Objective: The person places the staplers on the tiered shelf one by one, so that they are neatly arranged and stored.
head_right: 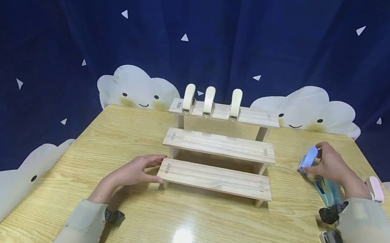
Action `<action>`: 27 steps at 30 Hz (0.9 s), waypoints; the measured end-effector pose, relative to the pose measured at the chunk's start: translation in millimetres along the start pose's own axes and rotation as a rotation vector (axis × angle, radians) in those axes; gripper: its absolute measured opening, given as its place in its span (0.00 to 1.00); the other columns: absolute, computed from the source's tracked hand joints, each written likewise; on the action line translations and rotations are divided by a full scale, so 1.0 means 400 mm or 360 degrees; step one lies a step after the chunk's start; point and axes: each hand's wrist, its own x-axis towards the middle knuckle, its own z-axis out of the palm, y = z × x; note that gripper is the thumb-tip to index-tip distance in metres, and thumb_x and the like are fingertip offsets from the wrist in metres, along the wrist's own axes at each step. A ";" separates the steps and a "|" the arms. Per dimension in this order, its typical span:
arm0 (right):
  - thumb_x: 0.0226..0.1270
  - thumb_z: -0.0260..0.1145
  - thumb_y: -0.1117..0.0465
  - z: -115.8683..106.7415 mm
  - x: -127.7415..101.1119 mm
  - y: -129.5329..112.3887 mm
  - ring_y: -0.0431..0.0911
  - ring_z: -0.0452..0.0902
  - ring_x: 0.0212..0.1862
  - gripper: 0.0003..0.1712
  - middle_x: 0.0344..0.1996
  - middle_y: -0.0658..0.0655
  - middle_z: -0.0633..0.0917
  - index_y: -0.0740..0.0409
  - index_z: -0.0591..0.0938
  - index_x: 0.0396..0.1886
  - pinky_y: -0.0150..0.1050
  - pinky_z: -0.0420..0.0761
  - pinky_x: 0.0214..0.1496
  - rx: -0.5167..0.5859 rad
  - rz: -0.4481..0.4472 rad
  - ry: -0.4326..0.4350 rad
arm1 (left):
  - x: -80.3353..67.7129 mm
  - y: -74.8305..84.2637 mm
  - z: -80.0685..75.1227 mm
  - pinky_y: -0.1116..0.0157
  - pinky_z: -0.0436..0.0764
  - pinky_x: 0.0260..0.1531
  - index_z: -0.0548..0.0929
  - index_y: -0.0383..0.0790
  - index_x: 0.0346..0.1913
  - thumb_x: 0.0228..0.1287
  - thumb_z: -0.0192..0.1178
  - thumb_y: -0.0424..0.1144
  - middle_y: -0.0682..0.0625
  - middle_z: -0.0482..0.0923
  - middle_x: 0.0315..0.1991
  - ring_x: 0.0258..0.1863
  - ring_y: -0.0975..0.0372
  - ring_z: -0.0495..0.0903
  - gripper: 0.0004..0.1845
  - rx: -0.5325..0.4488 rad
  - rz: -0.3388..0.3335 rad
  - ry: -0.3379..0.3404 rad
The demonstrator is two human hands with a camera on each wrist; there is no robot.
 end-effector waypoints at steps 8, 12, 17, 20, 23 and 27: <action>0.42 0.82 0.60 -0.021 -0.010 -0.035 0.35 0.63 0.32 0.45 0.35 0.62 0.72 0.76 0.66 0.54 0.25 0.62 0.28 0.0111 -0.0131 0.0269 | 0.001 0.001 0.000 0.49 0.70 0.70 0.61 0.36 0.74 0.55 0.71 0.49 0.41 0.69 0.70 0.67 0.49 0.72 0.47 0.0020 0.0013 0.0004; 0.44 0.80 0.63 -0.045 -0.012 -0.060 0.33 0.61 0.32 0.45 0.36 0.62 0.71 0.75 0.64 0.56 0.23 0.62 0.28 0.0258 -0.0110 0.0302 | 0.002 0.000 0.002 0.49 0.70 0.70 0.61 0.36 0.74 0.56 0.71 0.48 0.41 0.70 0.69 0.67 0.49 0.73 0.46 0.0017 0.0019 0.0003; 0.47 0.80 0.63 -0.086 -0.009 -0.107 0.33 0.61 0.34 0.46 0.39 0.61 0.69 0.74 0.62 0.59 0.19 0.62 0.30 0.0308 -0.0088 0.0361 | 0.001 -0.001 0.004 0.49 0.70 0.70 0.61 0.36 0.74 0.56 0.71 0.46 0.41 0.70 0.69 0.67 0.49 0.73 0.46 0.0013 0.0006 0.0003; 0.48 0.79 0.64 -0.111 -0.006 -0.143 0.32 0.60 0.36 0.47 0.40 0.61 0.69 0.72 0.61 0.62 0.16 0.61 0.32 0.0319 -0.0104 0.0403 | 0.001 -0.001 0.003 0.49 0.70 0.70 0.61 0.37 0.74 0.56 0.71 0.47 0.41 0.70 0.69 0.67 0.49 0.73 0.46 0.0015 0.0000 0.0003; 0.46 0.79 0.67 -0.133 0.002 -0.176 0.32 0.61 0.36 0.48 0.40 0.61 0.69 0.71 0.60 0.63 0.16 0.61 0.32 0.0365 -0.0151 0.0449 | 0.000 0.000 0.002 0.49 0.69 0.70 0.60 0.37 0.74 0.56 0.71 0.48 0.41 0.70 0.69 0.67 0.49 0.72 0.47 0.0010 -0.0003 0.0001; 0.42 0.80 0.70 -0.158 0.016 -0.211 0.31 0.62 0.35 0.48 0.37 0.56 0.69 0.70 0.62 0.62 0.16 0.62 0.33 0.0377 -0.0222 0.0531 | 0.000 0.001 0.002 0.49 0.70 0.70 0.60 0.37 0.74 0.56 0.71 0.48 0.41 0.70 0.69 0.67 0.49 0.72 0.47 0.0010 0.0008 -0.0001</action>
